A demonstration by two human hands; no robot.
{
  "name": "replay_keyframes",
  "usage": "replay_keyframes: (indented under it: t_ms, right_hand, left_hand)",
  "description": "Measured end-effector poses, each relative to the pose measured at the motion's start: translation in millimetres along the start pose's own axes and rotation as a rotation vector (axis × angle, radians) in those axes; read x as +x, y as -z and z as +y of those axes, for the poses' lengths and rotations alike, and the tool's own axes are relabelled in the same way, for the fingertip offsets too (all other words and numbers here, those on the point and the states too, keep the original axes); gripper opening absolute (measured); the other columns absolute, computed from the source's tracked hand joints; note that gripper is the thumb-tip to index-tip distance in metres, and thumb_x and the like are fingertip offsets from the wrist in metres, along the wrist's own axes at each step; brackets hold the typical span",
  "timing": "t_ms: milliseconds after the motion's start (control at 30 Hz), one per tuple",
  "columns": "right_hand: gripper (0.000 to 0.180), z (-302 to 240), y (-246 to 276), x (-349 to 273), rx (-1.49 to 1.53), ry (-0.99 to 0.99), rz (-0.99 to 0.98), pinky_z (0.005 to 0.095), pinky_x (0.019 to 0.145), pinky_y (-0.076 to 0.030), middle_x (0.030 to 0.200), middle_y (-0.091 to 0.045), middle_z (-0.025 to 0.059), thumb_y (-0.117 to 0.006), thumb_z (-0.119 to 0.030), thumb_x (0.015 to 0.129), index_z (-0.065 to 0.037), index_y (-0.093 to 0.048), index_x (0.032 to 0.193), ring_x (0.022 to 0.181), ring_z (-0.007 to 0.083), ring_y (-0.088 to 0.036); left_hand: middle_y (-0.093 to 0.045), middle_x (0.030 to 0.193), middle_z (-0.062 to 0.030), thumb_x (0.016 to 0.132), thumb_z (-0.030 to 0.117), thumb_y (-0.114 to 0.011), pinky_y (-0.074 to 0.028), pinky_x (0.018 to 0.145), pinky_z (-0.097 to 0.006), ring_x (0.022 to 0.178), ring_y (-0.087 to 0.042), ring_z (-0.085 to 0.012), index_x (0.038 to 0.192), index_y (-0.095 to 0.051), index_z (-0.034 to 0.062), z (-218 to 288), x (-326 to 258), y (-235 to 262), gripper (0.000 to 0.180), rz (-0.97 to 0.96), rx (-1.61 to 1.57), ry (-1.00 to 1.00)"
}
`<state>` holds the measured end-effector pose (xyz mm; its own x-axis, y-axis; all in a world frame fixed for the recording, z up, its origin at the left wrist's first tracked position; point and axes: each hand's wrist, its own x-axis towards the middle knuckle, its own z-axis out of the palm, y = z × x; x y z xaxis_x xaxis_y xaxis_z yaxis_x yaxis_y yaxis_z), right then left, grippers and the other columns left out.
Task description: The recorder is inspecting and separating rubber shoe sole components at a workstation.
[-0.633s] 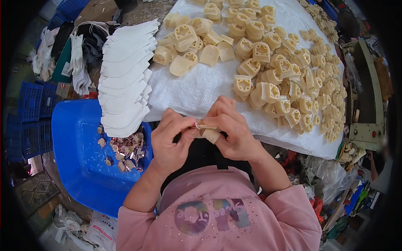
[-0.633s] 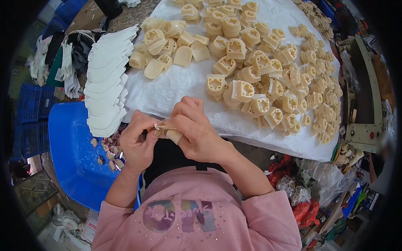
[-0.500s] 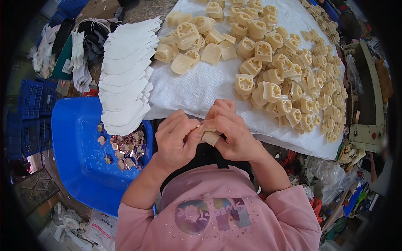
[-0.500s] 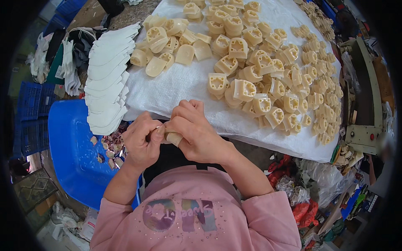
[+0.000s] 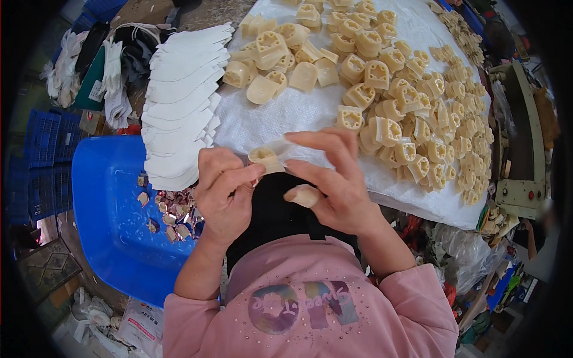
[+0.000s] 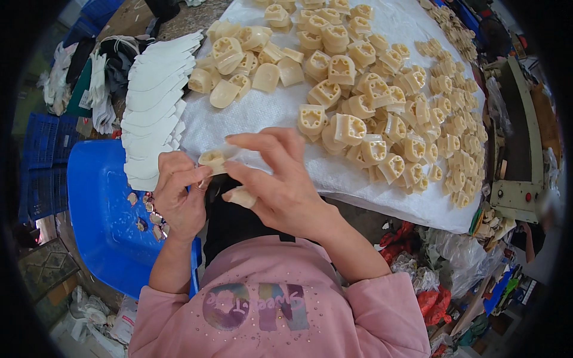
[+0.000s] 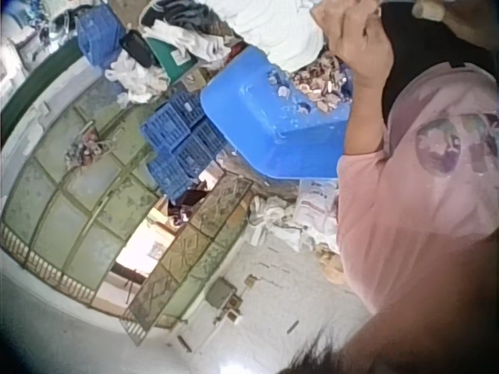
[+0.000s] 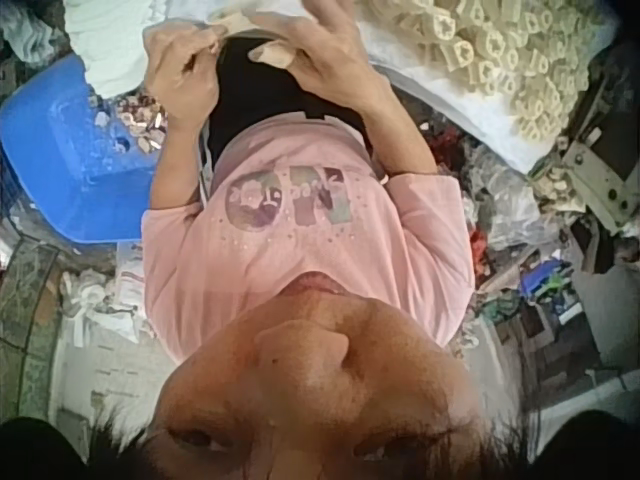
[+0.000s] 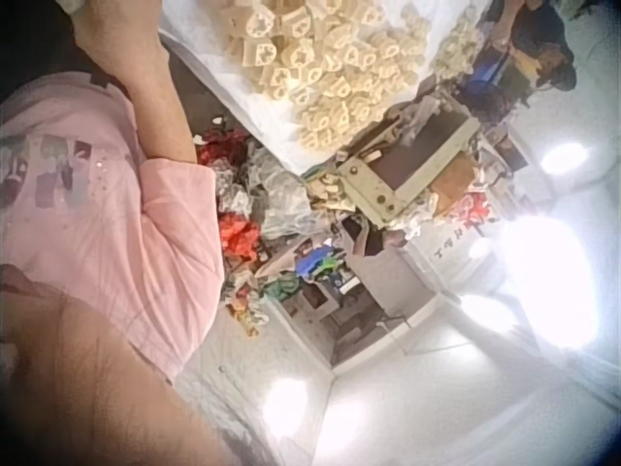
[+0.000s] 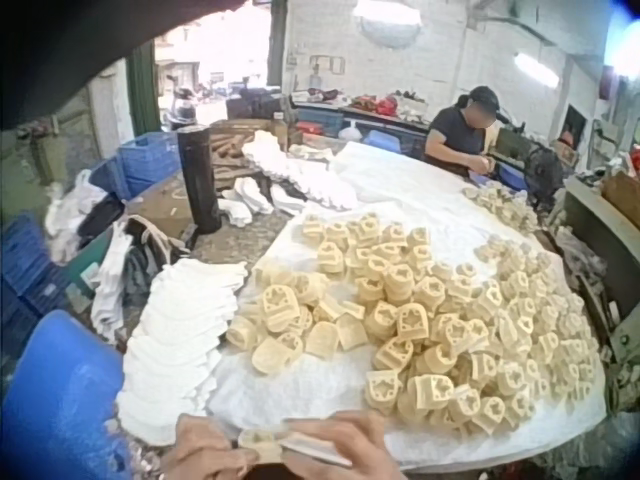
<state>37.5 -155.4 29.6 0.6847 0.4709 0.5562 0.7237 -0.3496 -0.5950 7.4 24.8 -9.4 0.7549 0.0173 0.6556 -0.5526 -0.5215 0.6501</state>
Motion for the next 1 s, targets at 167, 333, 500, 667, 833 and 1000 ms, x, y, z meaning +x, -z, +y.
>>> replay_keyframes:
  t_ms: [167,333,500,667,833,1000]
  right_hand:
    - [0.015,10,-15,-41,0.761,-0.611,0.089,0.0291,0.078,-0.046,0.102,-0.061,0.0115,-0.058,-0.013,0.088,-0.001,-0.055,0.097,0.080,0.0173,-0.059]
    - [0.020,-4,-22,-40,1.089,-0.860,0.261,0.0291,0.083,-0.046,0.102,-0.060,0.0110,-0.048,-0.016,0.095,0.001,-0.051,0.104,0.093,0.0164,-0.059]
    - [0.021,-8,-15,-50,1.159,-0.792,0.280,0.0331,0.088,-0.047,0.108,-0.058,0.0146,-0.044,-0.014,0.096,0.003,-0.051,0.106,0.099,0.0193,-0.058]
    - [0.024,-14,-10,-45,1.123,-0.822,0.214,0.0319,0.090,-0.047,0.112,-0.058,0.0148,-0.041,-0.013,0.096,0.003,-0.053,0.109,0.102,0.0186,-0.057]
    - [0.029,-21,-14,-40,0.788,-0.769,0.120,0.0319,0.084,-0.048,0.107,-0.060,0.0153,-0.040,-0.016,0.096,0.004,-0.051,0.114,0.096,0.0190,-0.059]
    - [0.034,1,-2,-41,0.504,-0.602,-0.112,0.0327,0.078,-0.047,0.100,-0.062,0.0145,-0.043,-0.024,0.093,0.003,-0.051,0.114,0.088,0.0201,-0.061]
  left_hand:
    - [-0.045,0.074,-0.0037,0.061,-0.014,-0.066,-0.039,0.059,-0.028,0.070,-0.046,-0.0202,0.083,-0.064,0.0083,7,4,-5,0.031,0.093,-0.204,0.020]
    - [-0.057,0.090,-0.0109,0.065,-0.016,-0.062,-0.046,0.066,-0.031,0.084,-0.058,-0.0247,0.086,-0.060,0.0048,23,-6,-16,0.030,0.016,-0.430,0.036]
    - [-0.059,0.092,-0.0130,0.062,-0.013,-0.064,-0.047,0.067,-0.033,0.083,-0.061,-0.0279,0.083,-0.058,0.0006,18,-8,-15,0.025,-0.100,-0.303,-0.084]
    - [-0.057,0.088,-0.0111,0.064,-0.005,-0.066,-0.040,0.057,-0.031,0.072,-0.057,-0.0229,0.081,-0.059,-0.0017,24,0,-18,0.018,-0.165,0.012,-0.236]
    - [-0.057,0.087,-0.0109,0.063,-0.004,-0.066,-0.038,0.056,-0.031,0.069,-0.055,-0.0211,0.083,-0.057,-0.0008,26,0,-21,0.023,-0.174,0.142,-0.204]
    - [-0.058,0.089,-0.0126,0.065,-0.010,-0.064,-0.043,0.058,-0.033,0.072,-0.056,-0.0229,0.083,-0.053,0.0010,22,-7,-21,0.024,-0.167,0.039,-0.042]
